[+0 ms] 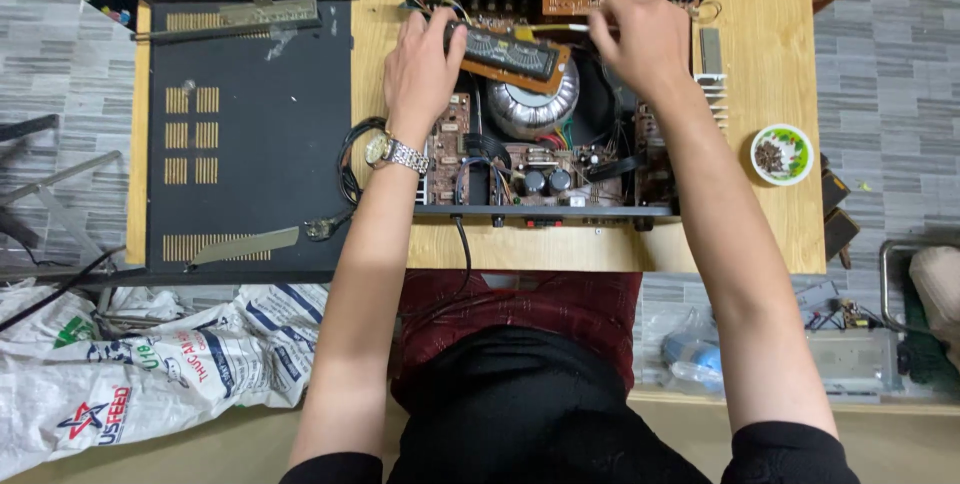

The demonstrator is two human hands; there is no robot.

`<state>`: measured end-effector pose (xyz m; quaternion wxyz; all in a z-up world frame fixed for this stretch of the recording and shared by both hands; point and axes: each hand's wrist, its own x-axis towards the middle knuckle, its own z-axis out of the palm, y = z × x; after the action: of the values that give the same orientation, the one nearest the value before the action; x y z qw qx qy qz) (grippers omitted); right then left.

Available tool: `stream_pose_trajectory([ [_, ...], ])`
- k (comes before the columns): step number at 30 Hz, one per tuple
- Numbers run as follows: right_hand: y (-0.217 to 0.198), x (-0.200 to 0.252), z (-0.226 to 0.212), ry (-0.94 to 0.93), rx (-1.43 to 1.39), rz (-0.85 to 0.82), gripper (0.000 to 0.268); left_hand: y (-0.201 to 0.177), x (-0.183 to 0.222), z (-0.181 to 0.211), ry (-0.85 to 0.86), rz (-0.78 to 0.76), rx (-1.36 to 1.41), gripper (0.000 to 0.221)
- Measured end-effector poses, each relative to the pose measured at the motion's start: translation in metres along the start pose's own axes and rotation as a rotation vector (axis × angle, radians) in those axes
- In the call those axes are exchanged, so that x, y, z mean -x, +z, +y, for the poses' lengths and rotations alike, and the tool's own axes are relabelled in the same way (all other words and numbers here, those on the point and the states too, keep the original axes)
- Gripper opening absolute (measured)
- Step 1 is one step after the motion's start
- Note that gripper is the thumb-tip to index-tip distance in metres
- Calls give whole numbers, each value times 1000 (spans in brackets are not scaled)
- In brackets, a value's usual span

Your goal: Cleaning the internal components of an open amplifier with a brush

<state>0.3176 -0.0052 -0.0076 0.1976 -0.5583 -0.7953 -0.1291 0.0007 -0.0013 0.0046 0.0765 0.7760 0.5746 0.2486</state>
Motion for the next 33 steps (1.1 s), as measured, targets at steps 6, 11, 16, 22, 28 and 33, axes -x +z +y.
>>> stream_pose_trajectory([
  [6,4,14,29,138,99,81,22,-3,1,2,-14,-27,5,35],
  [11,4,2,-2,160,-58,-157,39,-6,2,4,-28,-44,1,36],
  [16,8,6,10,107,48,-53,32,-4,2,3,-25,-33,-3,37],
  [22,8,8,11,120,54,-3,30,-4,2,2,-20,-30,6,36],
  [28,-3,-2,-12,123,4,-126,40,0,2,0,-18,-24,-23,38],
  [33,-26,10,12,131,-23,-13,44,-3,3,3,-29,-14,2,36],
])
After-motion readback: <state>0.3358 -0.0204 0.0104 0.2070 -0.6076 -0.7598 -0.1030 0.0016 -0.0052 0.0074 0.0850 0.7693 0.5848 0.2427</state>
